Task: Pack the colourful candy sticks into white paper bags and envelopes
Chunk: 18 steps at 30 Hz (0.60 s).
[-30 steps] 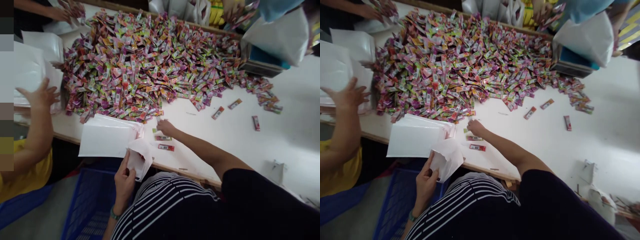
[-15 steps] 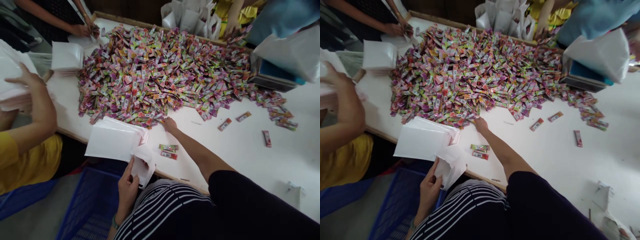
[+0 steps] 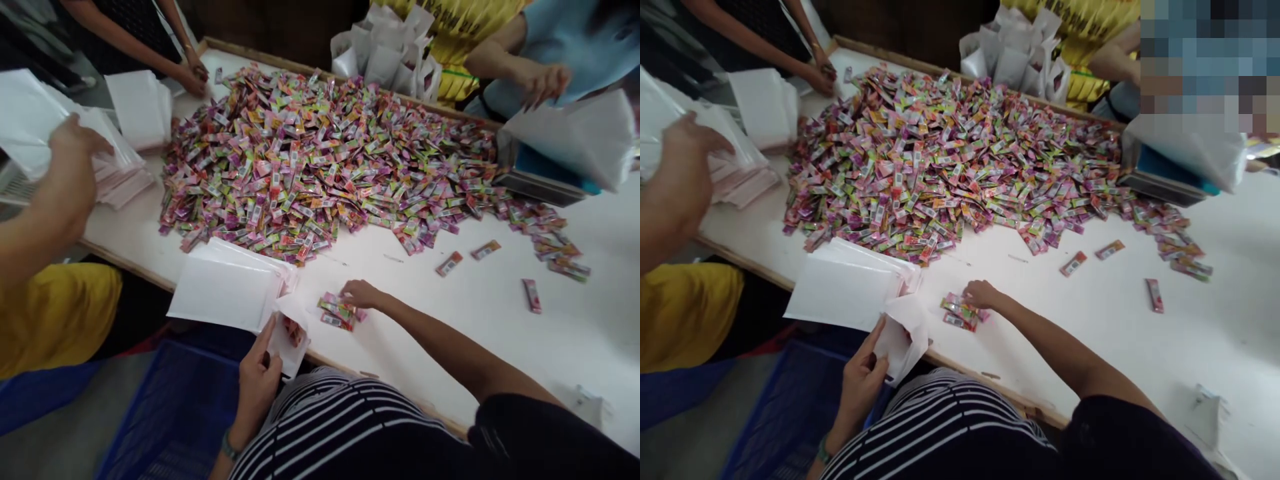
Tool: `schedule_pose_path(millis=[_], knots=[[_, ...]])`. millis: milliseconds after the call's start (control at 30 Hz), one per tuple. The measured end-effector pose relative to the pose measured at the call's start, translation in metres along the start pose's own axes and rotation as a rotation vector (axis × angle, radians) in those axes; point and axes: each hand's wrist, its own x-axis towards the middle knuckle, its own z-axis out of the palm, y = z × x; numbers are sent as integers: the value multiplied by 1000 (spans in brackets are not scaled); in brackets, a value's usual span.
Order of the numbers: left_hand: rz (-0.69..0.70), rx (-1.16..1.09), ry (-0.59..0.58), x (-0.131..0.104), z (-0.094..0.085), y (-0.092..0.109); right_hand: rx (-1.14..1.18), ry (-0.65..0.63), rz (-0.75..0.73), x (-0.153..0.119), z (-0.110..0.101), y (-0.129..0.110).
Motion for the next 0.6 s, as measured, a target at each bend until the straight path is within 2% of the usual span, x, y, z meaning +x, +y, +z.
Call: schedule_pose_path(millis=[67, 167, 267, 367, 467, 600], knots=[[27, -3, -11, 0, 0, -2, 8, 84, -52, 27, -16, -11], [10, 8, 11, -1, 0, -6, -6, 233, -156, 82, -41, -25], [-25, 8, 51, -3, -1, -12, 38, 224, -123, 117, -48, -27], [-14, -22, 68, -3, -6, -17, 106, 141, -1, 114, -36, -12], [-50, -52, 51, -1, -9, -15, 171, 78, 114, 88, -26, 20], [-101, -47, 70, 4, -7, -3, 383, 52, 285, 57, -25, 58]])
